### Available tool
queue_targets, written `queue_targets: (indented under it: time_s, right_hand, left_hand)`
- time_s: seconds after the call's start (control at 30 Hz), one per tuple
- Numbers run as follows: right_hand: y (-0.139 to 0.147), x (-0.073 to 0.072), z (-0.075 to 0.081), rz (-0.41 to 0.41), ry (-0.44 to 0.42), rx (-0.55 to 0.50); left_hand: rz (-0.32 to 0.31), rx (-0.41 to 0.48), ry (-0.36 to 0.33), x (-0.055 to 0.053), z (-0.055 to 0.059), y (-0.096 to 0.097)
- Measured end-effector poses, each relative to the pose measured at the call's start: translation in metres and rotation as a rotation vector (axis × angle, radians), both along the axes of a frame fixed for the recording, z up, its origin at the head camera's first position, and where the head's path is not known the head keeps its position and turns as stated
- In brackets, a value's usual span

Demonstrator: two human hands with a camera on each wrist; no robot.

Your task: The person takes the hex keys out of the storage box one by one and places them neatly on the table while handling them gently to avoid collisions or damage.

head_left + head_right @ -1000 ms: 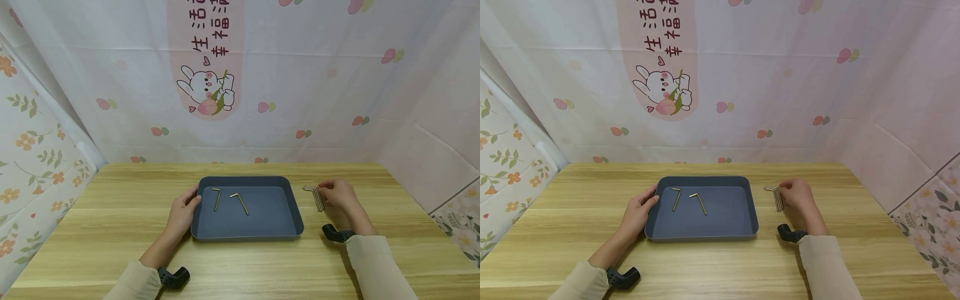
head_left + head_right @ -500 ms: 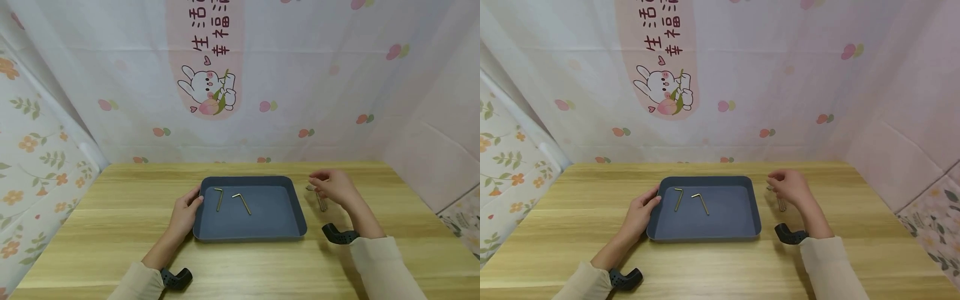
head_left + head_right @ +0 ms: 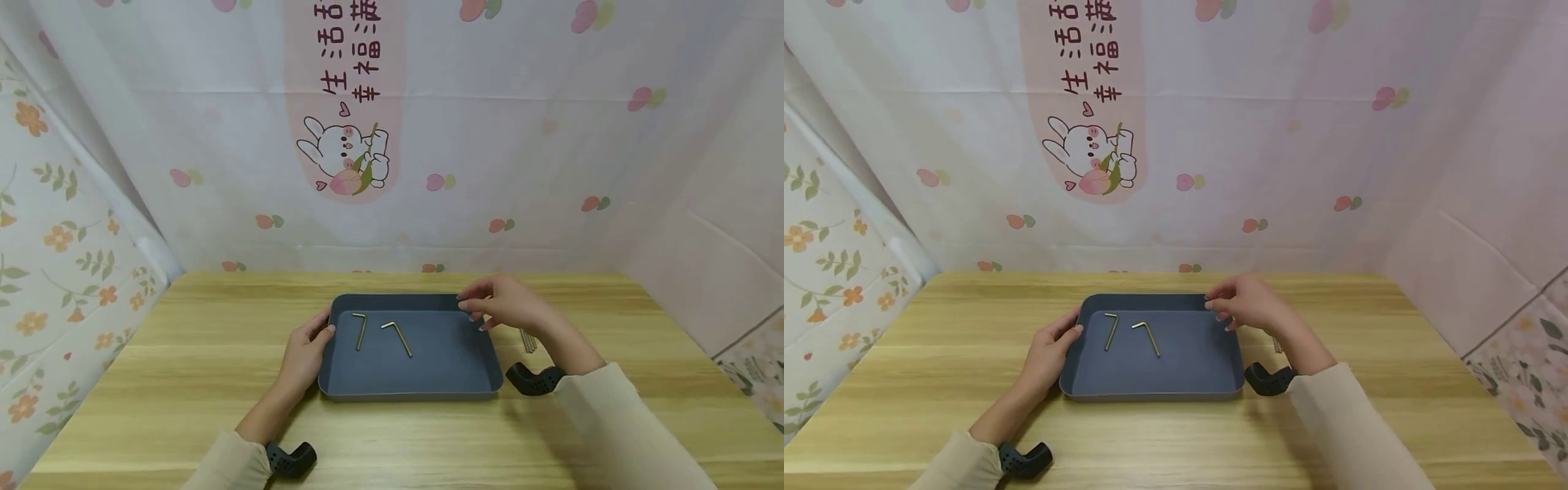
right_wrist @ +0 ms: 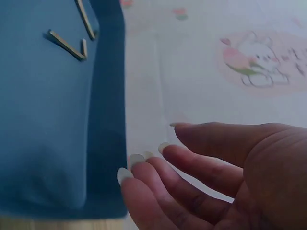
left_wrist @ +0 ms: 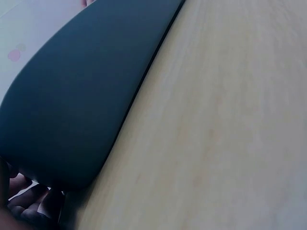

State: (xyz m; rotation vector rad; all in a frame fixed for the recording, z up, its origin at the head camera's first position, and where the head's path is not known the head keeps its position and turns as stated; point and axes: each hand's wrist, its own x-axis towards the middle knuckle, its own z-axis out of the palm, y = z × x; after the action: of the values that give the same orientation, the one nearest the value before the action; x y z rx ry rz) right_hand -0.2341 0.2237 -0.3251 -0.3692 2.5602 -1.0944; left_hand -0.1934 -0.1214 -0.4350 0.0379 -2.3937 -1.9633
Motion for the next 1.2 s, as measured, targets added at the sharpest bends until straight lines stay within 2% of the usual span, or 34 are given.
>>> queue_targets:
  time_s: [0.13,0.33,0.5,0.93,1.07,1.2]
  right_hand:
    - [-0.014,-0.003,-0.003,0.041,-0.046,0.001]
    - [-0.035,-0.008,-0.011,0.067,-0.153,-0.03]
    - [-0.049,-0.014,-0.021,0.078,-0.213,-0.013]
    - [-0.082,-0.017,-0.026,0.088,-0.239,0.061]
    - [-0.093,-0.019,-0.03,0.043,-0.249,0.064]
    - [-0.102,-0.02,-0.032,-0.021,-0.225,0.084]
  left_hand:
    - [0.001,0.009,-0.006,0.0,-0.001,0.0]
    - [0.0,0.001,-0.004,0.0,-0.002,-0.001]
    - [-0.001,-0.003,-0.004,-0.001,-0.003,-0.002]
    - [-0.007,-0.024,-0.02,-0.002,-0.001,-0.002]
    - [-0.012,-0.021,-0.02,-0.001,-0.001,-0.002]
    - [-0.018,-0.019,-0.017,-0.001,-0.001,-0.003]
